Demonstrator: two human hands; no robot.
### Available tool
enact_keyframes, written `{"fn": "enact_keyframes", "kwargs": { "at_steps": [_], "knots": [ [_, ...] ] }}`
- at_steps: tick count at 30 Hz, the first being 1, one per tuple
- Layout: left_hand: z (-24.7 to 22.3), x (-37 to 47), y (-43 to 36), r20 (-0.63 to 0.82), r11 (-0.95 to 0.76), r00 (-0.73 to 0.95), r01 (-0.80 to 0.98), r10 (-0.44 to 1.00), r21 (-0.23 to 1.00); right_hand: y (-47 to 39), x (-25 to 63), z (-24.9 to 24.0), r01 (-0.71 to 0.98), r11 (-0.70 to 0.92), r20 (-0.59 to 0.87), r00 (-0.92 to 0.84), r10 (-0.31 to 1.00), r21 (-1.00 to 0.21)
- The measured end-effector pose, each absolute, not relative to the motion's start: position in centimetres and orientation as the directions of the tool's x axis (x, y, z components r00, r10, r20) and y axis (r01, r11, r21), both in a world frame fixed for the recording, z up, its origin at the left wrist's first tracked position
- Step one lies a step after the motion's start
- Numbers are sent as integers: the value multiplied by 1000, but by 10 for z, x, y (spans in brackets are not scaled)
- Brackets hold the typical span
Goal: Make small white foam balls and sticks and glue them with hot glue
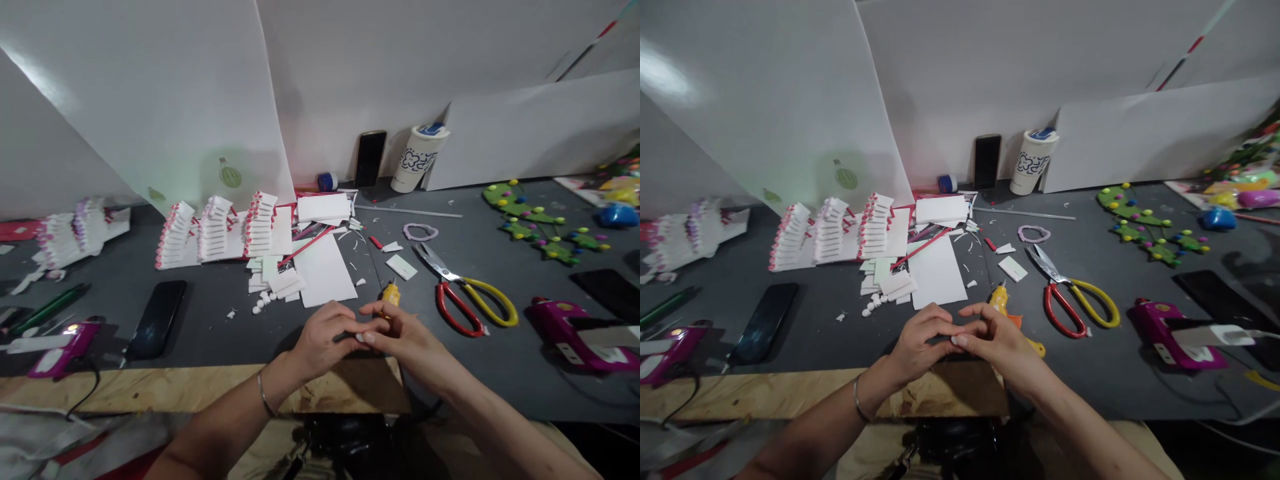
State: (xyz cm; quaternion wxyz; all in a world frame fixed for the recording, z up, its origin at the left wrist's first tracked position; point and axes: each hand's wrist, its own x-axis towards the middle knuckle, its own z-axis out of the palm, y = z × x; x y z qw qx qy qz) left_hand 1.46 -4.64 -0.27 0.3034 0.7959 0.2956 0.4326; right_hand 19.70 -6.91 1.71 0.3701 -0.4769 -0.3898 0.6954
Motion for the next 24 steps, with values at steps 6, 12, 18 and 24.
{"fn": "enact_keyframes", "kwargs": {
  "at_steps": [6,12,18,24],
  "knots": [
    [-8,19,-52,520,-664,448,264,727,699,-73,193,12,-56,-306,-292,-177,940,-950],
    [-10,20,-52,526,-678,454,293,719,675,-72,195,10,-50,-325,-309,-199,930,-944],
    [-7,13,-49,480,-731,589,313,651,607,-69,193,9,-35,-302,-290,-196,937,-953],
    [-5,17,-47,532,-787,591,348,606,509,-67,199,3,-26,-299,-286,-231,930,-954]
  ]
}}
